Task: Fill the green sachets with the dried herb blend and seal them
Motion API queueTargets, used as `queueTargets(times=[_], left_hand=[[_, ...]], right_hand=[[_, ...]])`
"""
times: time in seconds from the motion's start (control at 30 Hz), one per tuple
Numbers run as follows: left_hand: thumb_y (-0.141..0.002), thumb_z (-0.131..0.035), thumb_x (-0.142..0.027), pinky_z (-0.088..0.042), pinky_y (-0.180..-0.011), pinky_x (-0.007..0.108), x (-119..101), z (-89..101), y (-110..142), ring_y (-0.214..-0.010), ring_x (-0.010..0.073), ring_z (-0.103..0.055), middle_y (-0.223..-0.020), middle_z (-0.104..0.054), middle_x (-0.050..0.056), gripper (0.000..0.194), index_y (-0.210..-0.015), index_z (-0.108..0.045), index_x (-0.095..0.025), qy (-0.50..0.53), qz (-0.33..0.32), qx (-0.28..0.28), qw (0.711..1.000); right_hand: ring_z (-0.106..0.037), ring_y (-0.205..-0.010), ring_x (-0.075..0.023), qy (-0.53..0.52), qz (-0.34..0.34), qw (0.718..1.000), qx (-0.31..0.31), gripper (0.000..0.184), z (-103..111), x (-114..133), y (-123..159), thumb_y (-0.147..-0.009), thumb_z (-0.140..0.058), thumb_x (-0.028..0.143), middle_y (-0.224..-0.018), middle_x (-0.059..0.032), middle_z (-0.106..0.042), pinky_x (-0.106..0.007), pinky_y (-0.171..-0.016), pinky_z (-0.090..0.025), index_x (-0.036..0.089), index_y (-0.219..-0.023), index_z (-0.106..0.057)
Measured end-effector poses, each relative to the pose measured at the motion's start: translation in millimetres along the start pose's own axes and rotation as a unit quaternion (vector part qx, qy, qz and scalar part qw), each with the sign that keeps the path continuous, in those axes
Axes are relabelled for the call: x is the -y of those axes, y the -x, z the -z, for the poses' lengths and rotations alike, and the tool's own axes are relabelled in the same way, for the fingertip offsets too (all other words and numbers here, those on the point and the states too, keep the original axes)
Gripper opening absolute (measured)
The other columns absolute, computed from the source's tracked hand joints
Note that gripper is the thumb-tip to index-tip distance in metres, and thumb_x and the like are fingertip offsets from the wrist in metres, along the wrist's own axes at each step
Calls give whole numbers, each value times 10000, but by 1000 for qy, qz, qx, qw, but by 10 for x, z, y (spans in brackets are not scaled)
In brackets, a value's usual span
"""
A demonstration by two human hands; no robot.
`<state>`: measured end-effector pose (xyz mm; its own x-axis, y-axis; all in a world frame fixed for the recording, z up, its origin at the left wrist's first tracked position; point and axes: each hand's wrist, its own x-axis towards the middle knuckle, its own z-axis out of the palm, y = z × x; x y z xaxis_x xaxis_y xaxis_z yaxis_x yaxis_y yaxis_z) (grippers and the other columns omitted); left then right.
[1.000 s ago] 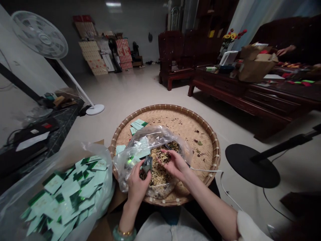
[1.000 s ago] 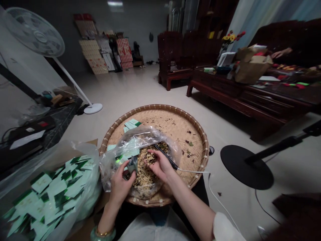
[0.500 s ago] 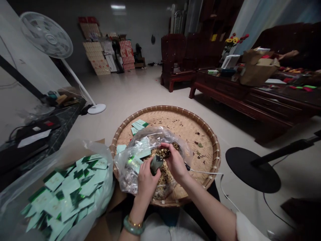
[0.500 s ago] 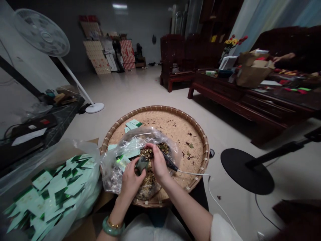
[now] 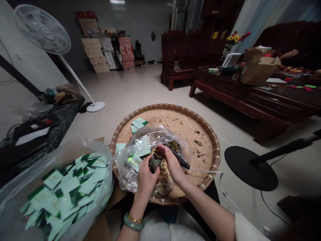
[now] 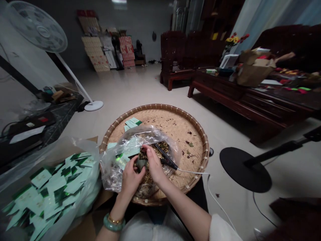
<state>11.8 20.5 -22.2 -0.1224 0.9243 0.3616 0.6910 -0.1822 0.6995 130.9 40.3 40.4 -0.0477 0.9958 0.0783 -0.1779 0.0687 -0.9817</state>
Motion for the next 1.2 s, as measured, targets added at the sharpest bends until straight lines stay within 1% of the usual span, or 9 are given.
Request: queueTargets(times=[0.27,0.43,0.57,0.67,0.83,0.97,1.03,1.1,1.2], left_hand=[[-729,-601,-170,-546,-758,377,18,-7,9,-1012,258,-587,-1103,-616,120,447,-1169,-516,-164,-2,5,5,1000],[-734,-595,-155,-537,-787,388,35,35,16,-1019,254,-584,-1106,-614,110,442,-1166,-507,-175,-4,-16,6,1000],[-744,-591,-145,-502,-857,435,40,53,26,-1053,264,-566,-1116,-613,110,440,-1173,-496,-177,-14,-46,8,999],[-750,-582,-129,-481,-884,446,32,63,28,-1046,259,-566,-1110,-616,107,438,-1176,-494,-177,-22,-72,0,997],[-737,-580,-116,-485,-870,440,26,70,29,-1025,258,-578,-1093,-625,98,464,-1187,-494,-189,-29,-90,-7,996],[-732,-583,-115,-476,-898,447,51,70,34,-1052,261,-570,-1109,-621,106,482,-1199,-486,-180,-27,-85,0,996],[-727,-593,-124,-483,-898,436,71,86,34,-1052,258,-576,-1121,-617,111,505,-1216,-477,-176,-17,-68,-7,998],[-729,-606,-149,-498,-883,416,89,117,32,-1038,253,-591,-1144,-608,120,530,-1239,-463,-175,-5,-39,-35,999],[-735,-612,-173,-498,-891,405,109,172,30,-1057,253,-590,-1183,-593,131,553,-1264,-451,-176,-2,-29,-59,998]], right_hand=[[-510,-1154,-215,13,23,999,30,463,27,1,41,-897,-374,557,-1220,-80,-568,-399,-1028,-364,219,-1171,-533],[-484,-1171,-220,90,18,995,26,366,140,-11,42,-882,-446,449,-1220,-78,-554,-418,-1021,-370,230,-1160,-536],[-568,-956,-191,131,15,990,51,341,178,-44,83,-801,-553,317,-1147,-78,-544,-374,-870,-489,235,-1132,-543],[-580,-873,-168,94,19,994,45,352,157,-33,91,-768,-577,270,-1124,-77,-530,-348,-818,-520,231,-1116,-537],[-569,-1005,-186,-21,2,998,54,311,131,26,47,-781,-583,289,-1101,-60,-554,-366,-901,-504,230,-1083,-547],[-579,-995,-195,-27,7,998,56,246,197,8,12,-811,-549,296,-1039,-54,-584,-376,-876,-519,227,-1045,-575],[-589,-970,-198,22,25,999,31,230,274,-58,-15,-844,-496,285,-1042,-64,-589,-366,-824,-533,222,-1052,-572],[-590,-959,-201,138,56,989,27,235,368,-160,-49,-860,-453,232,-1053,-82,-592,-359,-812,-518,203,-1057,-576],[-582,-951,-205,362,73,922,115,267,471,-332,-90,-817,-466,106,-1011,-99,-616,-351,-863,-457,166,-1037,-606]])
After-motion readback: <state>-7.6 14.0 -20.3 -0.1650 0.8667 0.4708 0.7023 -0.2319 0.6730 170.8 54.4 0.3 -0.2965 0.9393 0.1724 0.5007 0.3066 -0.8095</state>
